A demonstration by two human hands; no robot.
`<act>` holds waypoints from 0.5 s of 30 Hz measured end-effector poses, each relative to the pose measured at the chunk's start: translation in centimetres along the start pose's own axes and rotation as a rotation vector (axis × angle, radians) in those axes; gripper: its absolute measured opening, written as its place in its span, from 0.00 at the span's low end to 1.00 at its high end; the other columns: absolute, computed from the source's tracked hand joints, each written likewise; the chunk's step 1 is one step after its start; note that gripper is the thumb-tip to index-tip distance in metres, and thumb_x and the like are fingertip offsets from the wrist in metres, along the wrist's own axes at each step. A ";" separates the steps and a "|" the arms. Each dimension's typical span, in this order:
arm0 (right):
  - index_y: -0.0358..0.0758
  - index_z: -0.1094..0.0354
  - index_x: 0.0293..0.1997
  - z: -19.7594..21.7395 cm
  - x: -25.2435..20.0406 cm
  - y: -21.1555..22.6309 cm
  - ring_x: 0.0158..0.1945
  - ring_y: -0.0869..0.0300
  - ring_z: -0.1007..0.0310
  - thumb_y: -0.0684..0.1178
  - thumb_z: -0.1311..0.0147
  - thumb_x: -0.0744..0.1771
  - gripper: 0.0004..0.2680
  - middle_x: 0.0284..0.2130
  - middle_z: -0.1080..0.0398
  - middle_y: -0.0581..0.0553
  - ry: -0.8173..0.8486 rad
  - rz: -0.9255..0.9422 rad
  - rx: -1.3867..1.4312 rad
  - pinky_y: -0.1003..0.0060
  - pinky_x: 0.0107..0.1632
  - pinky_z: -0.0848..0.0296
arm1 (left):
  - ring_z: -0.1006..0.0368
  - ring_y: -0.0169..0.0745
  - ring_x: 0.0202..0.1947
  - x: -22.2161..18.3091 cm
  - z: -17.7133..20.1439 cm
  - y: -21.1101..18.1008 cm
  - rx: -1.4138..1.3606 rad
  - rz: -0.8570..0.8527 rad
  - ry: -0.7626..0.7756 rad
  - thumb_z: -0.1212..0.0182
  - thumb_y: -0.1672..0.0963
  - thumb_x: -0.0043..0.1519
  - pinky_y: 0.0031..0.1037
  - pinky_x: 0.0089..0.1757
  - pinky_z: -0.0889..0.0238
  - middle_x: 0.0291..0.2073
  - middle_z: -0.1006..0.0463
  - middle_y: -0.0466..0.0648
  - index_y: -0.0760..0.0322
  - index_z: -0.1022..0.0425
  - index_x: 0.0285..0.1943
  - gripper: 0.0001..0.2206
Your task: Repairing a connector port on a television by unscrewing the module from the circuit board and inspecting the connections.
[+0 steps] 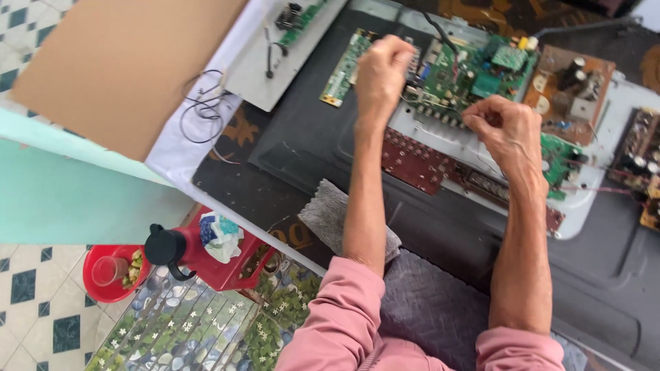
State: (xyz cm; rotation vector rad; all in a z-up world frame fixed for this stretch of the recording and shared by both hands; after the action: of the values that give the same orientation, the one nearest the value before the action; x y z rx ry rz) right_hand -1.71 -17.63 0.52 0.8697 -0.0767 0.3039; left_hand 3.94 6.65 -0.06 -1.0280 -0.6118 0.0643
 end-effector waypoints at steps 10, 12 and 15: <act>0.39 0.21 0.43 -0.3 -0.4 0.9 0.34 0.61 0.29 0.38 0.38 0.69 0.03 0.36 0.22 0.46 0.206 0.087 0.015 0.66 0.37 0.30 | 0.17 0.47 0.32 -0.4 -1.4 4.2 0.162 0.028 -0.089 0.38 0.61 0.60 0.39 0.28 0.26 0.29 0.15 0.46 0.59 0.20 0.36 0.04; 0.37 0.22 0.43 -0.4 -0.5 1.4 0.36 0.60 0.27 0.37 0.39 0.69 0.02 0.37 0.22 0.45 0.239 0.158 0.059 0.65 0.40 0.27 | 0.20 0.58 0.30 -0.7 -2.1 5.1 0.232 0.101 0.060 0.28 0.56 0.57 0.54 0.27 0.36 0.24 0.21 0.47 0.60 0.24 0.42 0.09; 0.38 0.22 0.40 -0.3 -0.5 1.4 0.33 0.60 0.30 0.38 0.39 0.69 0.02 0.35 0.23 0.46 0.258 0.144 0.061 0.65 0.37 0.31 | 0.22 0.68 0.40 -1.2 -4.0 5.9 0.319 0.071 0.122 0.20 0.53 0.54 0.67 0.32 0.32 0.37 0.19 0.58 0.59 0.30 0.48 0.21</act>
State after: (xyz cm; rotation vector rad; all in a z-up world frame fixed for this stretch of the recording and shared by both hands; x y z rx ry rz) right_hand -2.59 -16.66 1.27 0.8801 0.1104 0.5533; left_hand 6.35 6.26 -6.92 -0.7377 -0.4363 0.1555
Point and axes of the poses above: each hand's wrist, its own x-axis towards the middle knuckle, its own z-axis out of the back of the hand, y = z × x, the point moved 3 cm from there along x, towards the middle knuckle
